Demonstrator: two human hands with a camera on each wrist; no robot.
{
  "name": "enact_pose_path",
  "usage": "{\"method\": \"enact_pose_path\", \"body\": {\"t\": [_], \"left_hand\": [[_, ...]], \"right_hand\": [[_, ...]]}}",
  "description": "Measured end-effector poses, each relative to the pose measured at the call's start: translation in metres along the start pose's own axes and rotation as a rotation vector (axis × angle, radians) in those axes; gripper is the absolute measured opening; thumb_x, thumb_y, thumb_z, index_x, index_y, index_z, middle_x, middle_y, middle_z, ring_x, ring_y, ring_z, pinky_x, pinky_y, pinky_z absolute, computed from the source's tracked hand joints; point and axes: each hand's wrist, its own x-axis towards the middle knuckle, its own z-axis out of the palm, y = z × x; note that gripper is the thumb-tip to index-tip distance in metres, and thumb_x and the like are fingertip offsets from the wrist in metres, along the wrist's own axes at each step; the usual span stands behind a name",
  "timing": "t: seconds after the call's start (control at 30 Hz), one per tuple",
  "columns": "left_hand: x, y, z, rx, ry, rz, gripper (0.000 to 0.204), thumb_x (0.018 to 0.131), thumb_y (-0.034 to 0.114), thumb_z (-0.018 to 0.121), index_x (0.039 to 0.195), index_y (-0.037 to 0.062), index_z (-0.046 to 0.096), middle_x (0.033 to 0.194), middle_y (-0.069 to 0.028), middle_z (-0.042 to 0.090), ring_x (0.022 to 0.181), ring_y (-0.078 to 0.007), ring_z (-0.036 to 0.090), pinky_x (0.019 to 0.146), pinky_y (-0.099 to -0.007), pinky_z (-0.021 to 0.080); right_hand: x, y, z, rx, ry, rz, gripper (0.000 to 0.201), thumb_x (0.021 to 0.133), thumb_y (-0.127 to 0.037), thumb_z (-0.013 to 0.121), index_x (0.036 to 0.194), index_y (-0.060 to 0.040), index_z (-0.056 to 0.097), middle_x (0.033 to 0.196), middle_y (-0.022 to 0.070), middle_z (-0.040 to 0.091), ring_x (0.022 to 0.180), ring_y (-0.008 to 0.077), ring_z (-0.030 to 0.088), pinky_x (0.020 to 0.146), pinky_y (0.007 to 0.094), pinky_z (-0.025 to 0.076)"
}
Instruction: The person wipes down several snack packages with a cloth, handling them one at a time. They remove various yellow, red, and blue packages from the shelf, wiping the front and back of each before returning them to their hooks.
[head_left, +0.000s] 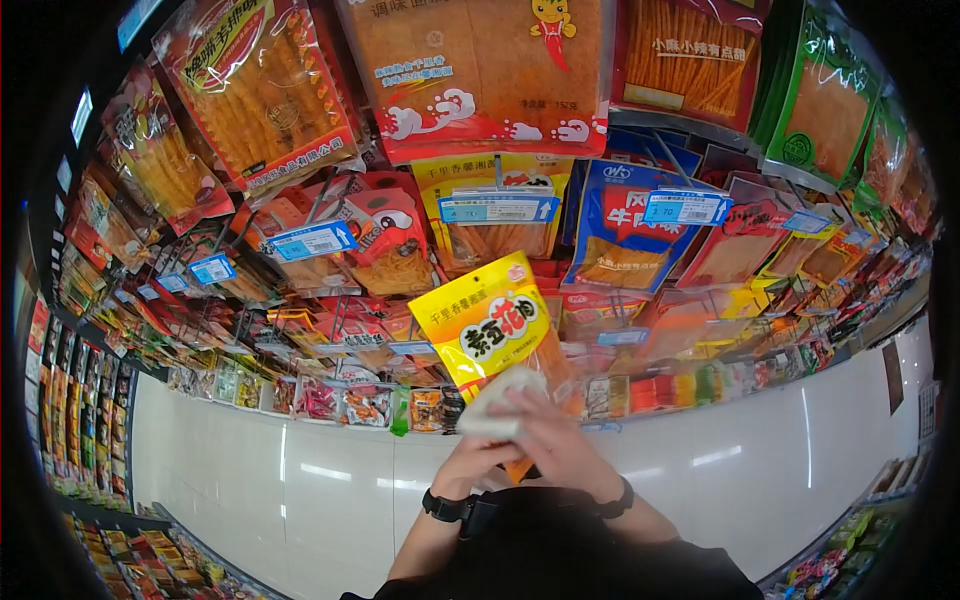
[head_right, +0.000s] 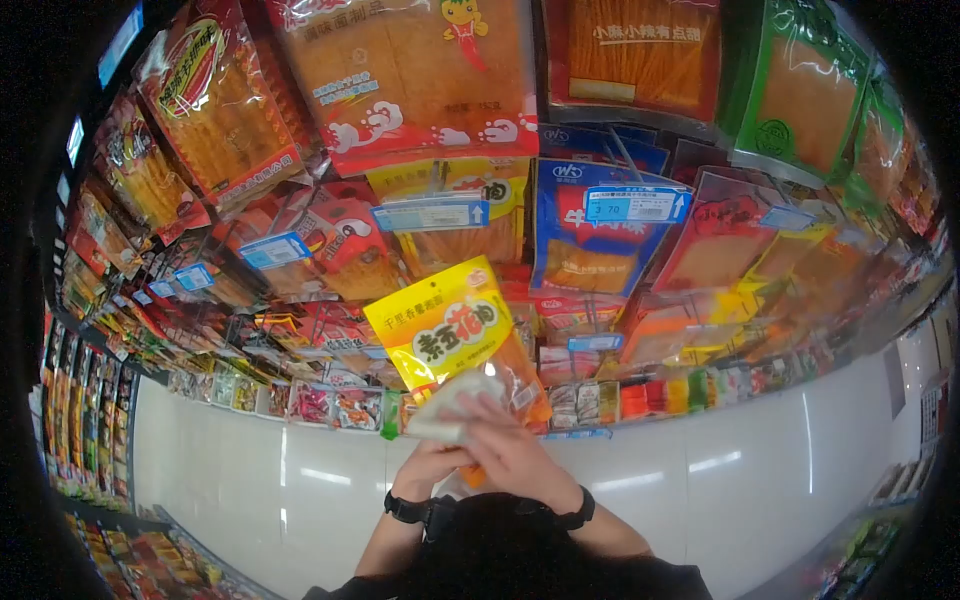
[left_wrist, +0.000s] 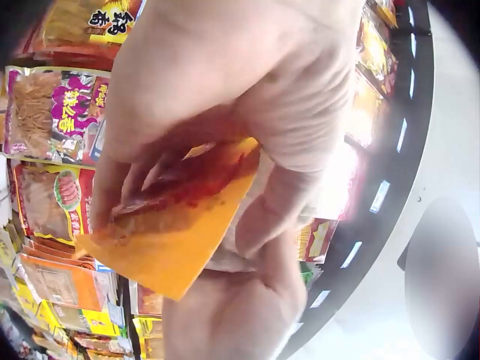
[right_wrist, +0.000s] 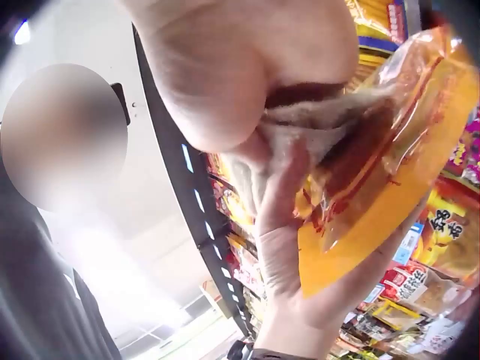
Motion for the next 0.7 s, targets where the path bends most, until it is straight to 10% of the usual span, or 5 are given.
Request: {"method": "enact_pose_path", "body": {"t": [0.1, 0.17, 0.3, 0.57, 0.7], "left_hand": [[0.006, -0.023, -0.019, -0.046, 0.166, 0.011, 0.07, 0.079, -0.01, 0.069, 0.141, 0.0032, 0.04, 0.135, -0.0099, 0.055, 0.124, -0.0222, 0.053, 0.106, -0.0383, 0.043], [0.006, -0.012, -0.016, -0.01, 0.103, -0.012, 0.064, 0.08, -0.008, 0.069, 0.138, 0.0029, 0.045, 0.132, -0.01, 0.057, 0.121, -0.0224, 0.057, 0.104, -0.0376, 0.046], [-0.001, -0.007, -0.01, 0.096, 0.076, 0.007, 0.056, 0.081, -0.006, 0.068, 0.133, 0.0029, 0.051, 0.128, -0.0095, 0.059, 0.114, -0.0214, 0.06, 0.1, -0.036, 0.049], [-0.005, -0.021, -0.029, 0.175, 0.058, -0.06, 0.051, 0.083, -0.001, 0.068, 0.132, 0.001, 0.051, 0.127, -0.0087, 0.059, 0.114, -0.0197, 0.059, 0.096, -0.0356, 0.049], [-0.012, -0.011, -0.023, 0.282, 0.029, 0.063, 0.05, 0.086, 0.003, 0.066, 0.134, 0.0012, 0.05, 0.129, -0.0072, 0.058, 0.118, -0.0198, 0.056, 0.1, -0.036, 0.046]], "right_hand": [[0.003, -0.003, -0.002, -0.053, -0.148, -0.139, 0.026, 0.094, -0.006, 0.053, 0.117, -0.0003, 0.061, 0.133, 0.0106, 0.06, 0.136, 0.0322, 0.045, 0.115, 0.0516, 0.028], [0.008, 0.014, -0.01, -0.359, 0.114, -0.118, 0.026, 0.094, -0.006, 0.052, 0.117, 0.0003, 0.062, 0.132, 0.0139, 0.06, 0.137, 0.0343, 0.043, 0.115, 0.0505, 0.03], [0.014, 0.041, -0.015, 0.058, 0.342, 0.212, 0.031, 0.095, -0.004, 0.049, 0.123, -0.0043, 0.062, 0.135, 0.0176, 0.057, 0.135, 0.0391, 0.044, 0.112, 0.0495, 0.034], [0.023, 0.001, -0.003, -0.221, -0.106, -0.209, 0.033, 0.094, -0.004, 0.05, 0.125, -0.0058, 0.061, 0.14, 0.0151, 0.054, 0.138, 0.0342, 0.042, 0.117, 0.0511, 0.024], [0.04, 0.026, -0.023, -0.037, 0.283, 0.093, 0.026, 0.094, -0.004, 0.051, 0.118, -0.0024, 0.062, 0.14, 0.0177, 0.053, 0.138, 0.0347, 0.041, 0.117, 0.0505, 0.025]]}}
